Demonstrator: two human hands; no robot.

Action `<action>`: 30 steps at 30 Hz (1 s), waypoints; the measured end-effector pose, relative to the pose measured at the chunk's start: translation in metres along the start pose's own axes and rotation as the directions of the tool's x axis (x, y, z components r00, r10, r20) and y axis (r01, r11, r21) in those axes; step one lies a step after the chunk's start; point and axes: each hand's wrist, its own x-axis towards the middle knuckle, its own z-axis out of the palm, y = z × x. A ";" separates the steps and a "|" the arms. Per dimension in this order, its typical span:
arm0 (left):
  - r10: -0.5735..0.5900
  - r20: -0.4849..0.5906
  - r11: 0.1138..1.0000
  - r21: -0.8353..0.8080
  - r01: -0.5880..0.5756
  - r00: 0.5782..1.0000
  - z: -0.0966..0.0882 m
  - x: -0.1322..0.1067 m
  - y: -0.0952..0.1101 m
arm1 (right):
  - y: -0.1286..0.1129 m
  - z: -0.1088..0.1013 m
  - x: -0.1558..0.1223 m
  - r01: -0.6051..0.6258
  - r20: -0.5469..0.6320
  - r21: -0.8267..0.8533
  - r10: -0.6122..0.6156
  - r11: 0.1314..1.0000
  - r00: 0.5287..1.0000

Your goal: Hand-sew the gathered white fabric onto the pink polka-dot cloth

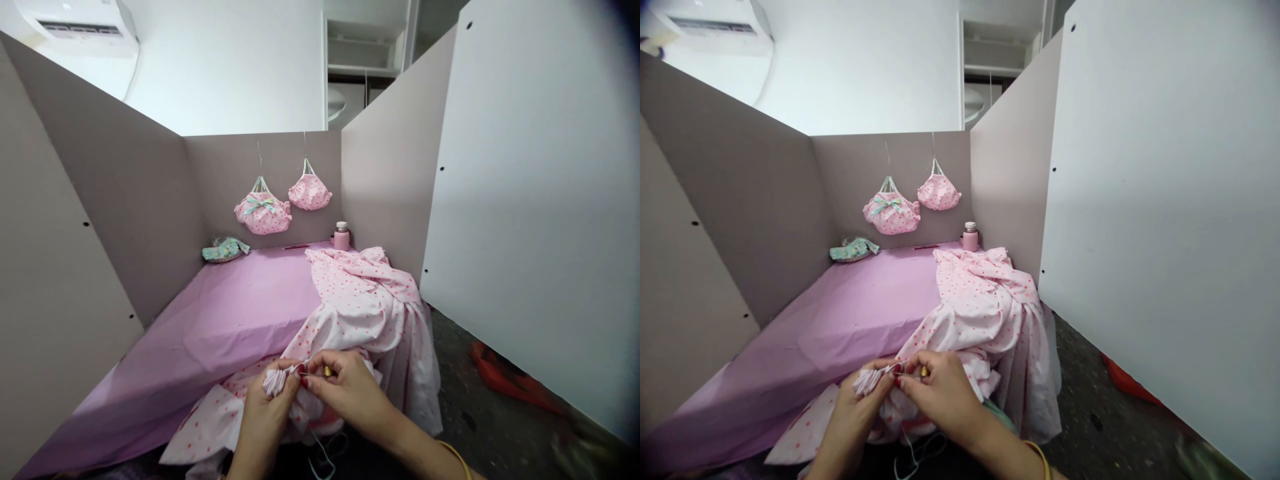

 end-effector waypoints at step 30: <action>-0.111 0.033 0.984 -0.133 0.114 0.993 0.000 -0.002 -0.007 | 0.020 -0.024 0.010 0.005 0.001 0.078 -0.005 0.997 1.000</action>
